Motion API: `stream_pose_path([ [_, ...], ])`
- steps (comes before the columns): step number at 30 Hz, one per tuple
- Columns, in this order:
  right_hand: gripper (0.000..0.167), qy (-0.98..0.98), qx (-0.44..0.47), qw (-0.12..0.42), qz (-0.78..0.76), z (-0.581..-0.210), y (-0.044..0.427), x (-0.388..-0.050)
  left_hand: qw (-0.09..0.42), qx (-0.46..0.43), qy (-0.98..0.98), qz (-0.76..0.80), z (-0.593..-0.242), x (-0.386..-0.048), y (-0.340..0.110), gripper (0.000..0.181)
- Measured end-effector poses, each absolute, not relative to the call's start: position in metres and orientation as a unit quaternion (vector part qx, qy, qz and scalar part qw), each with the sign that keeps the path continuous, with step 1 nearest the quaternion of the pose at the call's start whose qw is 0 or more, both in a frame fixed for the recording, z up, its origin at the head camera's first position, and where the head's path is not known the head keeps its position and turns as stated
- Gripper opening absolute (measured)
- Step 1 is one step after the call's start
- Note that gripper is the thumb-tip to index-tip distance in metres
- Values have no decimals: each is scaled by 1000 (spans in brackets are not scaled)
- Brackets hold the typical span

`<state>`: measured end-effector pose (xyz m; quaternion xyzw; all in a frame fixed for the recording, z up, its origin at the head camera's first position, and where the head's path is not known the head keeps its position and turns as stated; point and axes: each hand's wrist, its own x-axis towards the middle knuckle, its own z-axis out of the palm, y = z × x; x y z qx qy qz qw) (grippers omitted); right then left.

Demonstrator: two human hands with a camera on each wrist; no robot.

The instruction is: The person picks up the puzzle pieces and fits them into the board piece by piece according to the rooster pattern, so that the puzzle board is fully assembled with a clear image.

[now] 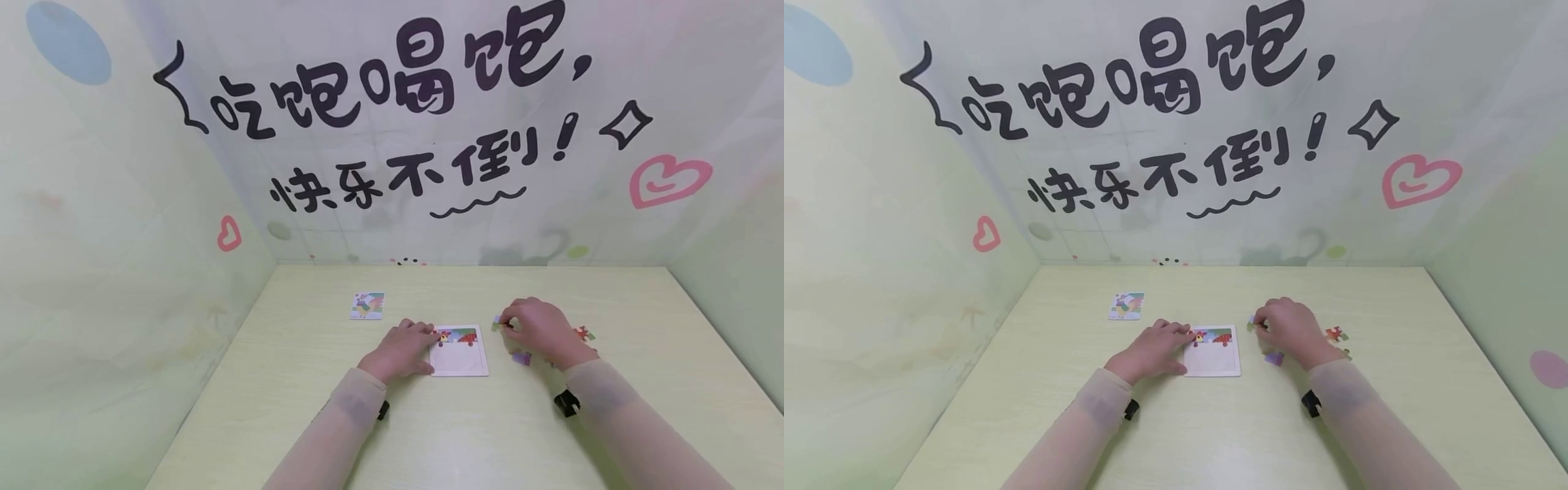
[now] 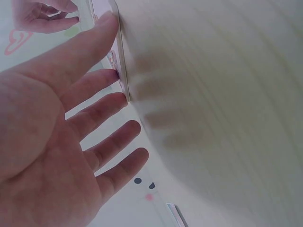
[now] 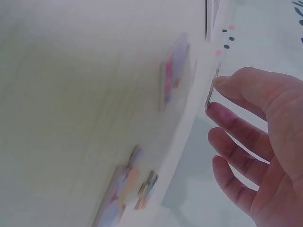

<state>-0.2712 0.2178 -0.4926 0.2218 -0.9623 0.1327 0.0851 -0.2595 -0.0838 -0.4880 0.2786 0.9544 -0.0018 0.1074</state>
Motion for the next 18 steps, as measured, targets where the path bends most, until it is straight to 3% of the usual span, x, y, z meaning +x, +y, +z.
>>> stream_pose_path([
  [10, 8, -954, 246, 109, 130, -482, 197, -264, 105, 288, 952, 1, -490, -262, -85, 75],
  [18, 9, -952, 255, 97, 140, -478, 182, -259, 104, 287, 952, 0, -490, -261, -86, 75],
])
